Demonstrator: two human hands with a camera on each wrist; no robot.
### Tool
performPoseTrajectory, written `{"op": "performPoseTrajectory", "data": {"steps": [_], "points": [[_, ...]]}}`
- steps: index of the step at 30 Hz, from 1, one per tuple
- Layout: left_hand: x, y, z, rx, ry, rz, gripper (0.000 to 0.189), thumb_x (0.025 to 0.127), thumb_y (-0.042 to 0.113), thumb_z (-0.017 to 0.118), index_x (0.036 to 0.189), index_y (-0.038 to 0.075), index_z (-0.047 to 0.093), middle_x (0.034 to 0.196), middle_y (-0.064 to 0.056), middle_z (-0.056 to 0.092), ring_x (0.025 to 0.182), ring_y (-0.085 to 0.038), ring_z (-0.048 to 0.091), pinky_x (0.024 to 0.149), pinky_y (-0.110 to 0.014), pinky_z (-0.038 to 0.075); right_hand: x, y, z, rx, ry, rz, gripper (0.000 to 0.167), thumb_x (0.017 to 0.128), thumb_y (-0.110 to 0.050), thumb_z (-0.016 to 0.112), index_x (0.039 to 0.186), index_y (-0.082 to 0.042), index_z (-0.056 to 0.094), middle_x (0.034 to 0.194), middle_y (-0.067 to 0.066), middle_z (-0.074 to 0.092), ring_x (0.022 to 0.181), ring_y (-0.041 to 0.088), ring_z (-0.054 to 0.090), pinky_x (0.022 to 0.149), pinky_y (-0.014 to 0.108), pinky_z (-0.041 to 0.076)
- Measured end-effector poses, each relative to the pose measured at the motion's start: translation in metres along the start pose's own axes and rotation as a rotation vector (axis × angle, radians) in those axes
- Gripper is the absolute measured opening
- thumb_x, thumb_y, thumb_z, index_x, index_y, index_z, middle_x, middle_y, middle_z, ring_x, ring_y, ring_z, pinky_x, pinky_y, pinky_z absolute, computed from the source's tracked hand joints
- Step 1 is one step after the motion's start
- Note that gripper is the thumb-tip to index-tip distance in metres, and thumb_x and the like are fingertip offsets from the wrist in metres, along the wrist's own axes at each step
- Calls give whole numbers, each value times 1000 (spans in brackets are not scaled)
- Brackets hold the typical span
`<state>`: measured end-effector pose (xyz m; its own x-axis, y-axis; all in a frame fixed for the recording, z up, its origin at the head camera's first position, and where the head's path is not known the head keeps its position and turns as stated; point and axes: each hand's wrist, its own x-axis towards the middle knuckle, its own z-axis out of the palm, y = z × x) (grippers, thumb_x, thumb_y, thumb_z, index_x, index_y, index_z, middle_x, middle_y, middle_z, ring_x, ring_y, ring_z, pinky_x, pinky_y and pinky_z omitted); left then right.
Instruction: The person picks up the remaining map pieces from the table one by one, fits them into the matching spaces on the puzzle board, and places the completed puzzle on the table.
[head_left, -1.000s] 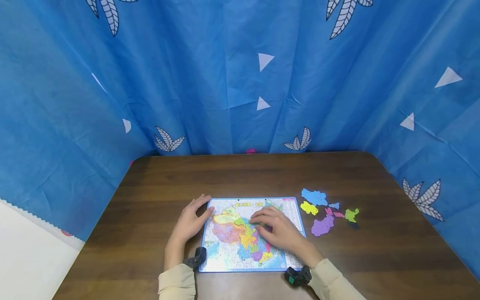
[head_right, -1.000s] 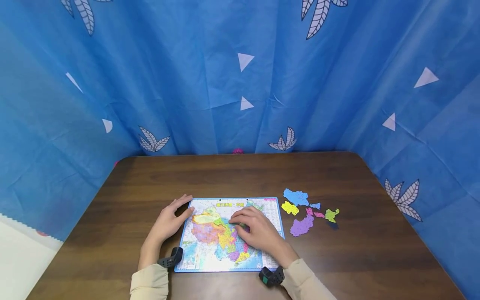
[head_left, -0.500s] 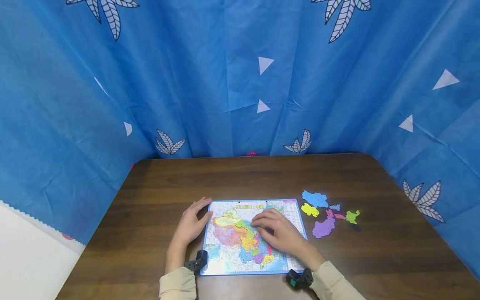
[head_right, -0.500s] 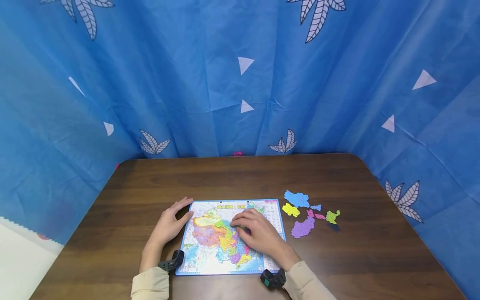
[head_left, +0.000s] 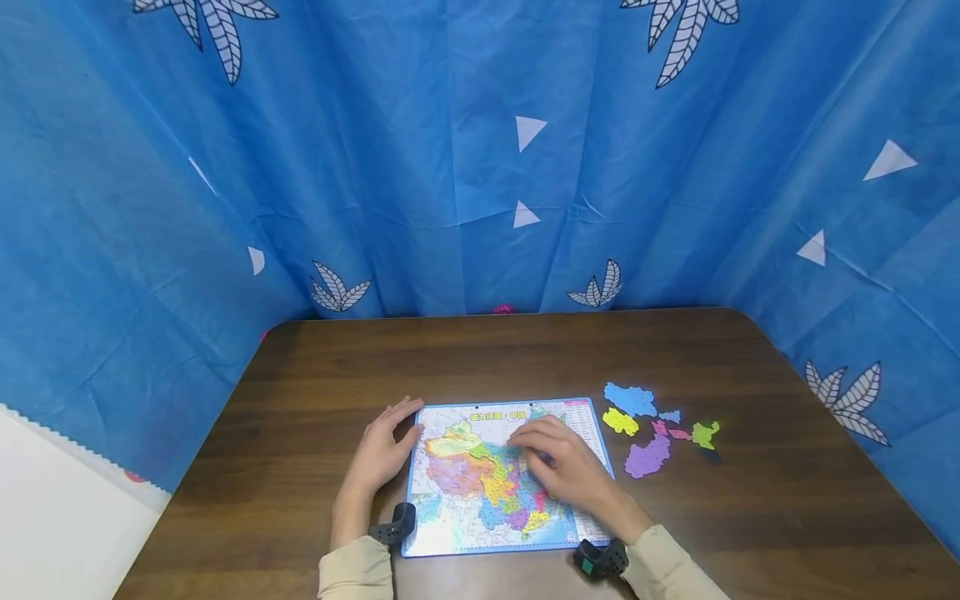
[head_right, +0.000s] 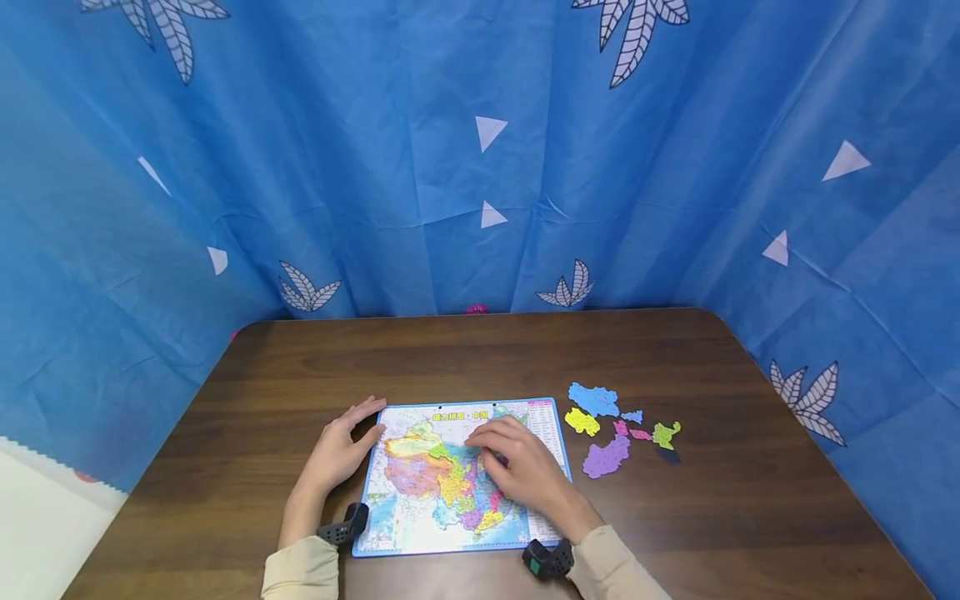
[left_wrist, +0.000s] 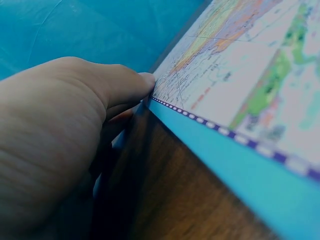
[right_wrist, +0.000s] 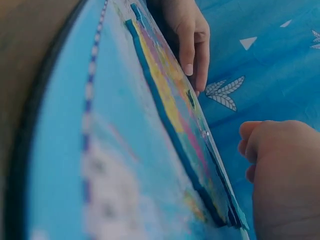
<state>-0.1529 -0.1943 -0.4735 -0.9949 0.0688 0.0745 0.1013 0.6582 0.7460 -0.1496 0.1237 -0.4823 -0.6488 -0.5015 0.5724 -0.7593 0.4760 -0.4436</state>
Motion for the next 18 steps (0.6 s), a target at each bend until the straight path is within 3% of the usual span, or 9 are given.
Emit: {"op": "performPoseTrajectory", "data": {"steps": [10,18], "points": [[-2,2,0,-1,1,10,44,100,12,65,144,7,60,155,-17,50,150,-40,35,124,-57,21,-5,2,-4,18,101,-2,28,88,3,69,105,-16,79,110,-7,75,107,13,67,98,18,49],[-2,3,-1,3,8,-8,44,100,13,65,144,8,60,156,-17,49,151,-42,34,123,-59,21,-7,10,-10,44,197,-57,34,82,12,65,102,-11,78,107,1,76,101,19,69,98,15,49]]}}
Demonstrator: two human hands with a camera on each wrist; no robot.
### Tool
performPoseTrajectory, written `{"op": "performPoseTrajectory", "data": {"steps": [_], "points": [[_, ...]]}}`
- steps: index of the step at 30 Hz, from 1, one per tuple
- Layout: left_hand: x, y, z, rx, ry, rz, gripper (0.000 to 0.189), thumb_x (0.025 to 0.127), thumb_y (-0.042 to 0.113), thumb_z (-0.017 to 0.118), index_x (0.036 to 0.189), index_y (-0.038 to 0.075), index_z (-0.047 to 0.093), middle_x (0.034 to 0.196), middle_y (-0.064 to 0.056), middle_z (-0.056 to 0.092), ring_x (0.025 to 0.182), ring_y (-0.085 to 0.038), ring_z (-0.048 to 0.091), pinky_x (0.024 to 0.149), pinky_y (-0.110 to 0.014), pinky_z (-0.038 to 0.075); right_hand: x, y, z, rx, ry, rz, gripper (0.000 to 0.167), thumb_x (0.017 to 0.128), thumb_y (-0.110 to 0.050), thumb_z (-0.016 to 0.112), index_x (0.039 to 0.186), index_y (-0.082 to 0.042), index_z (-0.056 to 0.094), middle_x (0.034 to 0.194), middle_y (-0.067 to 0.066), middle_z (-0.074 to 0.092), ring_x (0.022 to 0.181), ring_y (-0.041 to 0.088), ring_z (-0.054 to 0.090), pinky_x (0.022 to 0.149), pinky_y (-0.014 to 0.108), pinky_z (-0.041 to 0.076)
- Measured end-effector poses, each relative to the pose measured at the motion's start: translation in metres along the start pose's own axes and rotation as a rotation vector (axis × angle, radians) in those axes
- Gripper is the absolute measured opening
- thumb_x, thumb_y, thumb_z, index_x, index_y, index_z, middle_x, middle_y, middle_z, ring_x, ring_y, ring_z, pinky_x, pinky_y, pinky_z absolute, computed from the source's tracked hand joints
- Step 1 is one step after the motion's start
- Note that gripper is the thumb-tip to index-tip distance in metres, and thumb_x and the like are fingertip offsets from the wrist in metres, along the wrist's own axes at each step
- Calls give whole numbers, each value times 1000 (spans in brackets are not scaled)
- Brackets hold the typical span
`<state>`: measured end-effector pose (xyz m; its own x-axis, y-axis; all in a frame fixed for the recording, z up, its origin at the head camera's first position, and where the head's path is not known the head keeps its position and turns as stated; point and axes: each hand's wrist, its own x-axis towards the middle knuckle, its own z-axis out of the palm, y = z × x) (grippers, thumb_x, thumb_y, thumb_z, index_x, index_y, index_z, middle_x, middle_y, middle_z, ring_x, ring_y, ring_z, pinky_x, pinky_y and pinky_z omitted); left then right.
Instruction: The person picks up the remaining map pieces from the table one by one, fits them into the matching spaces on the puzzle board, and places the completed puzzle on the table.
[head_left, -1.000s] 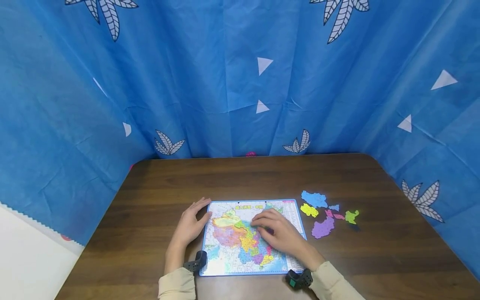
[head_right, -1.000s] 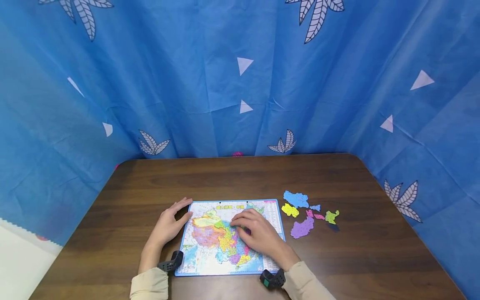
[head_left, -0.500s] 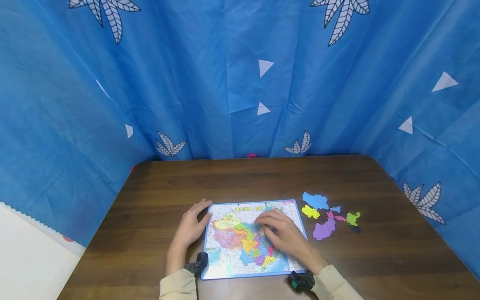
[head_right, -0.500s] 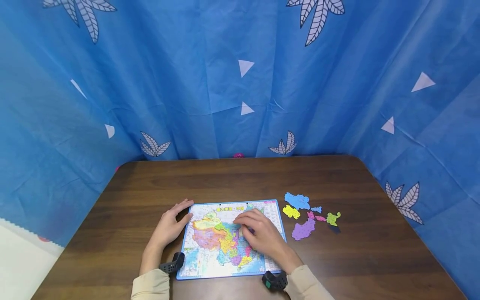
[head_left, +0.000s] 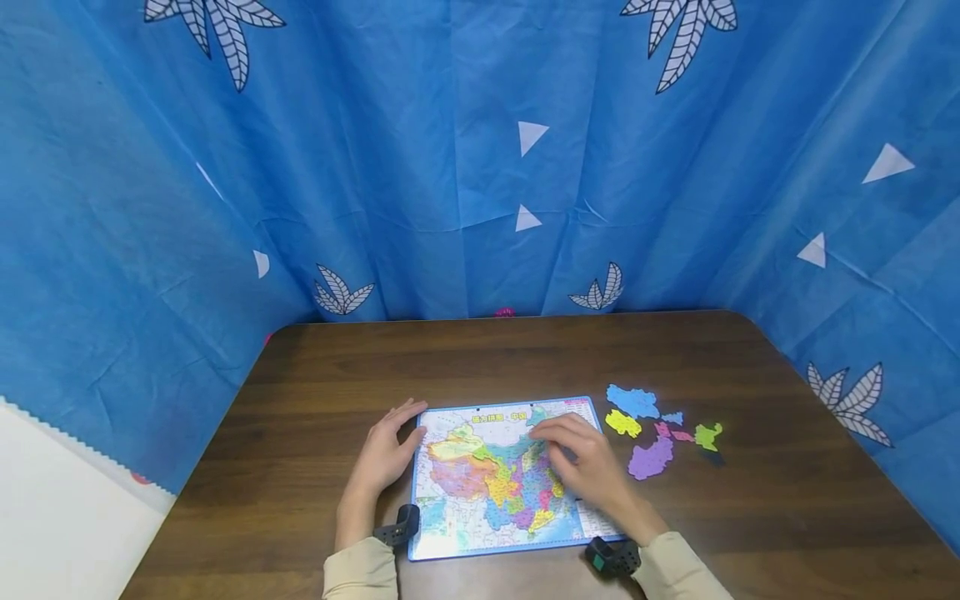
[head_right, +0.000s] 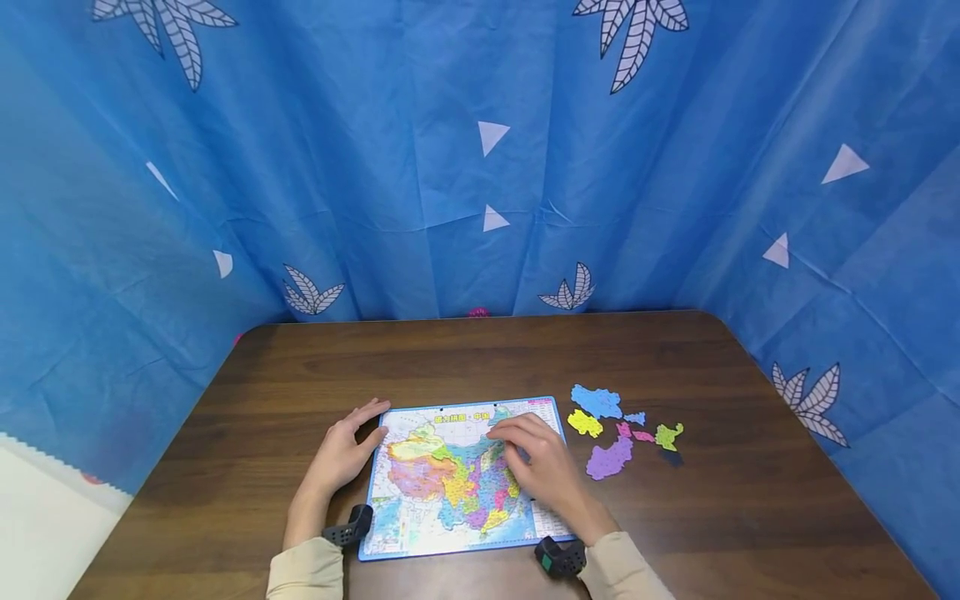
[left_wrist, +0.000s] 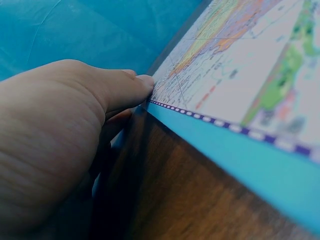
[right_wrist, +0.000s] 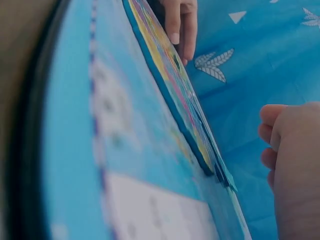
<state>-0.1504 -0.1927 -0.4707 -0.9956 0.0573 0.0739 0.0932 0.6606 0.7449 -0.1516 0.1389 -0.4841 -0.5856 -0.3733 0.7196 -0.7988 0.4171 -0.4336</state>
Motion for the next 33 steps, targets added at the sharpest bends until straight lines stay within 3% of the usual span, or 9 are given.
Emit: {"op": "performPoseTrajectory", "data": {"steps": [7,12,20,33], "points": [[-1,0,1,-3,-5,-33,45,101,15,65,145,11,60,158,-15,48,152,-43,31,123,-62,20,-4,2,-6,-16,34,21,34,81,13,65,101,-9,79,106,3,76,99,21,70,97,12,48],[-1,0,1,-6,-4,-24,45,101,15,65,145,11,60,158,-15,47,151,-45,30,122,-63,19,-6,5,-11,-27,48,32,33,81,14,65,101,-9,79,106,4,76,99,22,70,98,12,47],[0,0,1,-7,-6,-32,45,101,16,65,146,12,59,159,-15,46,152,-44,30,123,-61,20,-10,4,-18,-41,34,103,31,83,13,67,102,-7,79,108,3,76,101,22,69,97,10,47],[2,-1,-2,-14,-19,-19,45,101,14,65,146,10,58,159,-16,45,152,-43,30,124,-59,20,-16,7,-33,-112,24,151,27,85,9,69,103,-9,79,109,2,76,101,20,69,98,9,44]]}}
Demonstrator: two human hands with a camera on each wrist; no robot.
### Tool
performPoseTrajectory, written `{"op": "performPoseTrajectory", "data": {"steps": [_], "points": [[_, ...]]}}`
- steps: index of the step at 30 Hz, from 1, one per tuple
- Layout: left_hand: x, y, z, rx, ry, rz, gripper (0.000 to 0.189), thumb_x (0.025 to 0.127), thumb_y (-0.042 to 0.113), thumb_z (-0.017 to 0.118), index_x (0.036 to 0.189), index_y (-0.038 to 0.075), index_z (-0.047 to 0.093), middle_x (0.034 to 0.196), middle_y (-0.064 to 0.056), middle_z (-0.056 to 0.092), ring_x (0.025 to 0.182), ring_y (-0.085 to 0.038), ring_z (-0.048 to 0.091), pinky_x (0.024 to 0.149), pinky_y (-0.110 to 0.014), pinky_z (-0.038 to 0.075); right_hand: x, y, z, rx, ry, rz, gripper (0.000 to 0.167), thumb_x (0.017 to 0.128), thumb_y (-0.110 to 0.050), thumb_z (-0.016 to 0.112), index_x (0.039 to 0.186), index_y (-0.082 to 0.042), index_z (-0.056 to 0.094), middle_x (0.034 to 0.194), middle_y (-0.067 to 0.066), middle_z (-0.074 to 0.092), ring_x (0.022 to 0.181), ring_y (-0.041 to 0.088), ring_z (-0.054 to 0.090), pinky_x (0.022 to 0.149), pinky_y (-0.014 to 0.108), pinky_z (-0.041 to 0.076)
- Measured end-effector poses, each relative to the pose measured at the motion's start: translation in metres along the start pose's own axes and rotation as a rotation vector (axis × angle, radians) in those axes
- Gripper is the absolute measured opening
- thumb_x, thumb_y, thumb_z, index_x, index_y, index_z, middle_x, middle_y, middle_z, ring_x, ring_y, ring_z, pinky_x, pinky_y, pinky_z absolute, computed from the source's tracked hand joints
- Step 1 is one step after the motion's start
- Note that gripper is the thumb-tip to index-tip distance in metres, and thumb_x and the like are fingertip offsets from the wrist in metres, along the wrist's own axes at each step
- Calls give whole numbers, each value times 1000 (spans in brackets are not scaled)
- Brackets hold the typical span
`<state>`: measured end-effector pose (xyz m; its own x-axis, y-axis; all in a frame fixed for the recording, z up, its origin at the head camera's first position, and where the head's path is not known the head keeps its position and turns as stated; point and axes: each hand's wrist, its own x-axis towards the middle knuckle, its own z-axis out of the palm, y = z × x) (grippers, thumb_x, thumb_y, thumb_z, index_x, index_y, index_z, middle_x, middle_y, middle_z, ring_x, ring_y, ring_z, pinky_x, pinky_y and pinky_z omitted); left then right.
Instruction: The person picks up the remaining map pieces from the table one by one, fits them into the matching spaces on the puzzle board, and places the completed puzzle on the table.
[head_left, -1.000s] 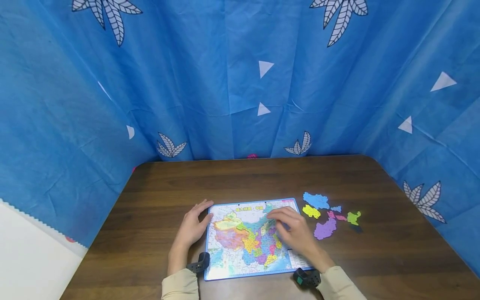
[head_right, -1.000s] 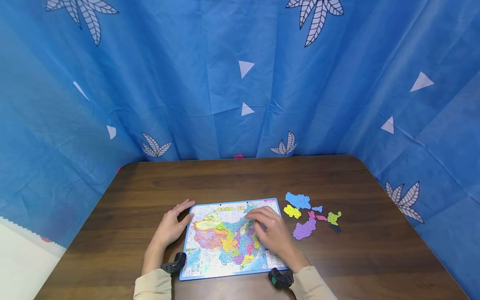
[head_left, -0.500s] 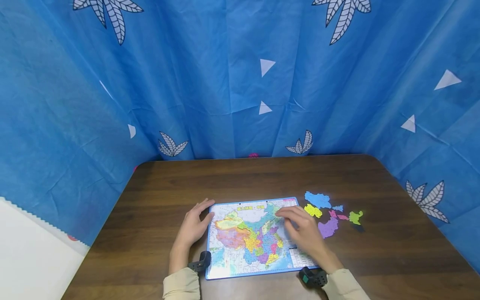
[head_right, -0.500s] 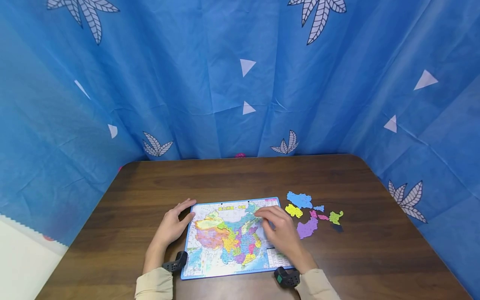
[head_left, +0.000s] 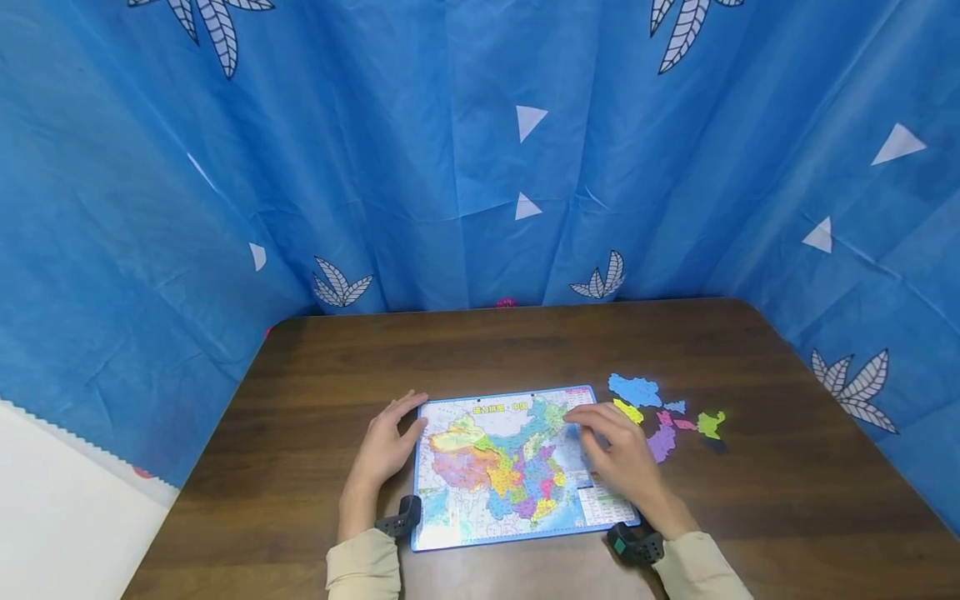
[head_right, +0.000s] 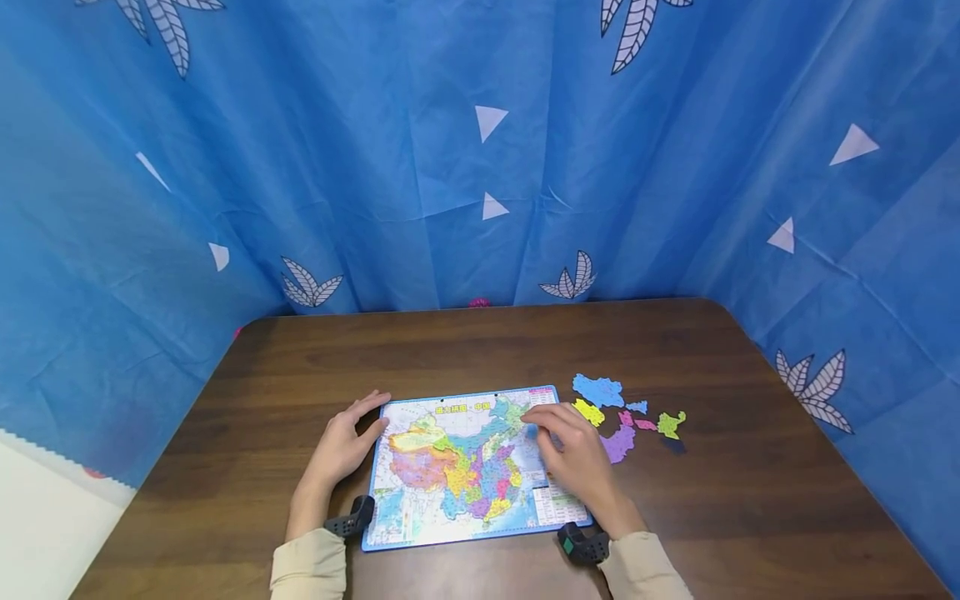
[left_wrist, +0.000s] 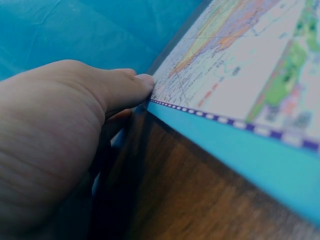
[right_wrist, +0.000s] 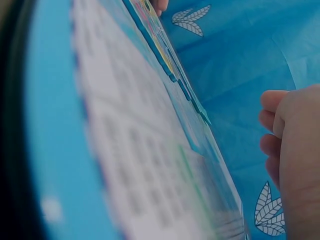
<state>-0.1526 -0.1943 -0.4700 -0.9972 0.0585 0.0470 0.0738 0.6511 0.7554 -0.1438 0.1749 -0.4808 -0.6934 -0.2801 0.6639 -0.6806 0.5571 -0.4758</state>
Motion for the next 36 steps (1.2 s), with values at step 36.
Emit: {"op": "performPoseTrajectory", "data": {"steps": [36], "points": [[4,-1,-4,22,-29,-6,47,102,17,63,148,10,56,161,-18,42,151,-48,28,122,-63,19,-2,10,-25,-168,12,113,37,81,4,78,116,-8,76,119,9,75,107,25,67,100,13,45]]}}
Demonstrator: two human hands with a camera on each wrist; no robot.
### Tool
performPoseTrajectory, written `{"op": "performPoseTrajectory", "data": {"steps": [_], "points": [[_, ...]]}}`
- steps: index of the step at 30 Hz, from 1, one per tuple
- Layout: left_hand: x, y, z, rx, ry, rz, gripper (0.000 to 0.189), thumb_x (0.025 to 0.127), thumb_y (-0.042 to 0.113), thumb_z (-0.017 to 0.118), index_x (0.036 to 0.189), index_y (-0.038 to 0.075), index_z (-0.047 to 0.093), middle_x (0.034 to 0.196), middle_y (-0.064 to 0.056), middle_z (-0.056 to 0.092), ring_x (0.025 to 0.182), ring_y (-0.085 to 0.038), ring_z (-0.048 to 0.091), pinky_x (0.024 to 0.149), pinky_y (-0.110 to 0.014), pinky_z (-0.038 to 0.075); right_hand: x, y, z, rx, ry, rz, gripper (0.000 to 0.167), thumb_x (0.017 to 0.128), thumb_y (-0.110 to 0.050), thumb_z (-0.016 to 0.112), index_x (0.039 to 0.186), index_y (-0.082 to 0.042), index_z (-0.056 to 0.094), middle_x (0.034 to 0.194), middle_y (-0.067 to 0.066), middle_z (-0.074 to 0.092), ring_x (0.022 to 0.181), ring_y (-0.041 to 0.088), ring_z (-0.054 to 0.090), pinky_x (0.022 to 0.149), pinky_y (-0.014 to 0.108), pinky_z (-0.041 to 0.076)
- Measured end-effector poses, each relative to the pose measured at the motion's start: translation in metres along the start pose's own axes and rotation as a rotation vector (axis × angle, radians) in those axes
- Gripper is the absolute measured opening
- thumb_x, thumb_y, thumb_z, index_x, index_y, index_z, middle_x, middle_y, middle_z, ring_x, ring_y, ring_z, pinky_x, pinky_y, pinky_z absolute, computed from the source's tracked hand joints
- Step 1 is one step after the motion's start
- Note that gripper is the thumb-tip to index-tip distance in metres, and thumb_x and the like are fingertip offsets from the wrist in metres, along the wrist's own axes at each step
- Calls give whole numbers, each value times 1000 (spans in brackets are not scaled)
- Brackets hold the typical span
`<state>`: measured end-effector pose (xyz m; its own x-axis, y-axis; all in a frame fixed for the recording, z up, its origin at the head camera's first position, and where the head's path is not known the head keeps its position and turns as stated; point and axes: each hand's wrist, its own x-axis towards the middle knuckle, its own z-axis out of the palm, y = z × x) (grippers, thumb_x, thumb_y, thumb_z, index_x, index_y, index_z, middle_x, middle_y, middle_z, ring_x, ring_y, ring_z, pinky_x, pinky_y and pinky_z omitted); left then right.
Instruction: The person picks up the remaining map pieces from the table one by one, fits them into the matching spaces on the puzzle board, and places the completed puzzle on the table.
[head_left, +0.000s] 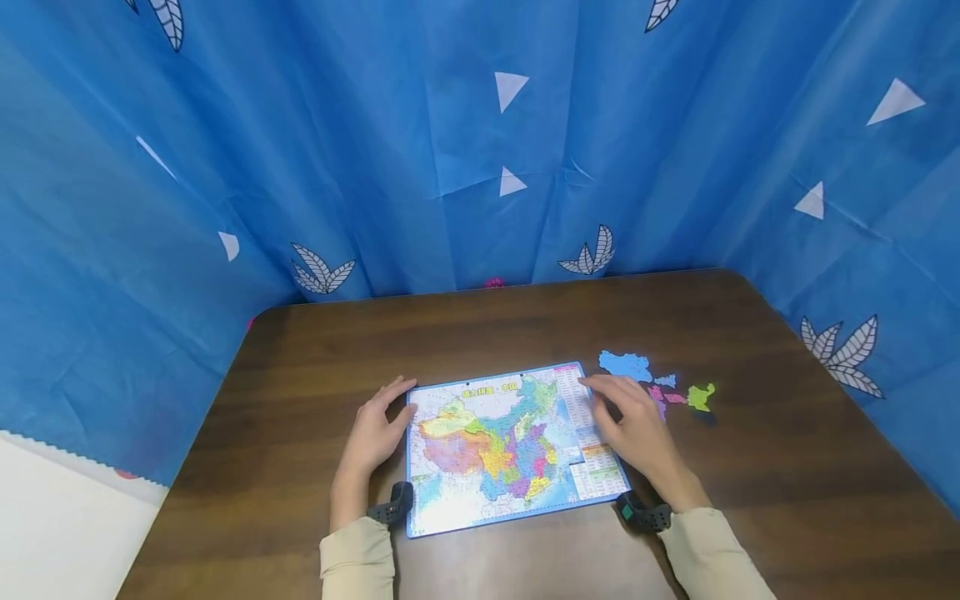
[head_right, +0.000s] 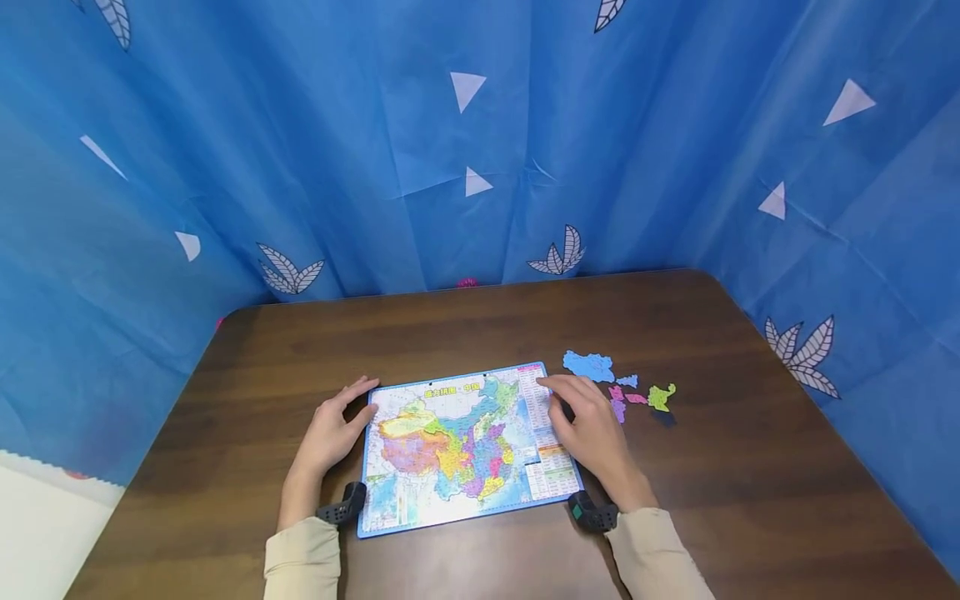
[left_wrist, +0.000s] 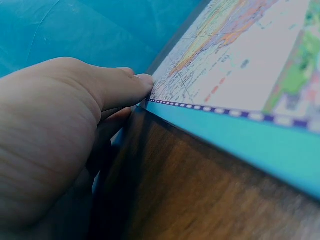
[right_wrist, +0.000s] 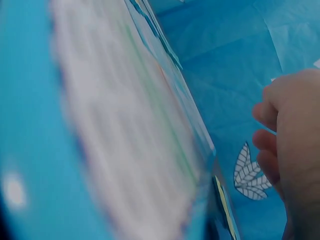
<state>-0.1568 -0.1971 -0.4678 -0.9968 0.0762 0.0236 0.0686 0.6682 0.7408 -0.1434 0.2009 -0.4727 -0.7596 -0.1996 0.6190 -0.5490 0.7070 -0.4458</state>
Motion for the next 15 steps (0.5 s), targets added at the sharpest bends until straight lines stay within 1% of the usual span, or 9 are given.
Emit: {"op": "performPoseTrajectory", "data": {"steps": [3,5,6,9,12,15], "points": [[2,0,-1,-12,-5,-3,47,102,17,62,148,10,56,161,-18,41,152,-48,27,123,-64,18,3,3,-3,-12,-18,28,37,83,3,78,119,-5,75,122,11,74,110,27,67,98,33,53],[2,-1,-1,-18,-7,-3,47,102,17,62,149,11,56,161,-18,41,152,-48,27,123,-63,18,4,5,-5,-20,-33,54,37,84,2,78,121,-5,73,124,12,73,113,30,66,97,46,54],[2,-2,-1,-22,-7,-4,47,102,17,62,149,11,56,161,-18,41,152,-48,27,123,-63,18,5,7,-6,-20,-40,66,38,85,2,77,122,-5,73,125,13,73,114,31,66,96,51,54],[3,-3,-2,-25,-8,4,46,103,17,61,149,11,56,161,-18,41,152,-48,26,123,-63,19,5,11,-8,-25,-46,96,40,85,2,77,124,-4,72,126,15,72,115,34,65,96,56,53],[4,-3,-2,-32,-8,13,46,103,16,62,148,11,56,161,-19,42,152,-49,27,123,-62,19,5,15,-10,-31,-39,116,40,86,3,75,125,-3,71,125,17,72,113,37,65,93,58,54],[6,-2,-2,-25,-13,20,46,103,15,61,149,11,55,161,-19,42,151,-49,27,123,-62,19,4,20,-12,-36,-33,142,39,87,1,73,126,-3,70,126,18,70,114,38,63,94,59,53]]}}
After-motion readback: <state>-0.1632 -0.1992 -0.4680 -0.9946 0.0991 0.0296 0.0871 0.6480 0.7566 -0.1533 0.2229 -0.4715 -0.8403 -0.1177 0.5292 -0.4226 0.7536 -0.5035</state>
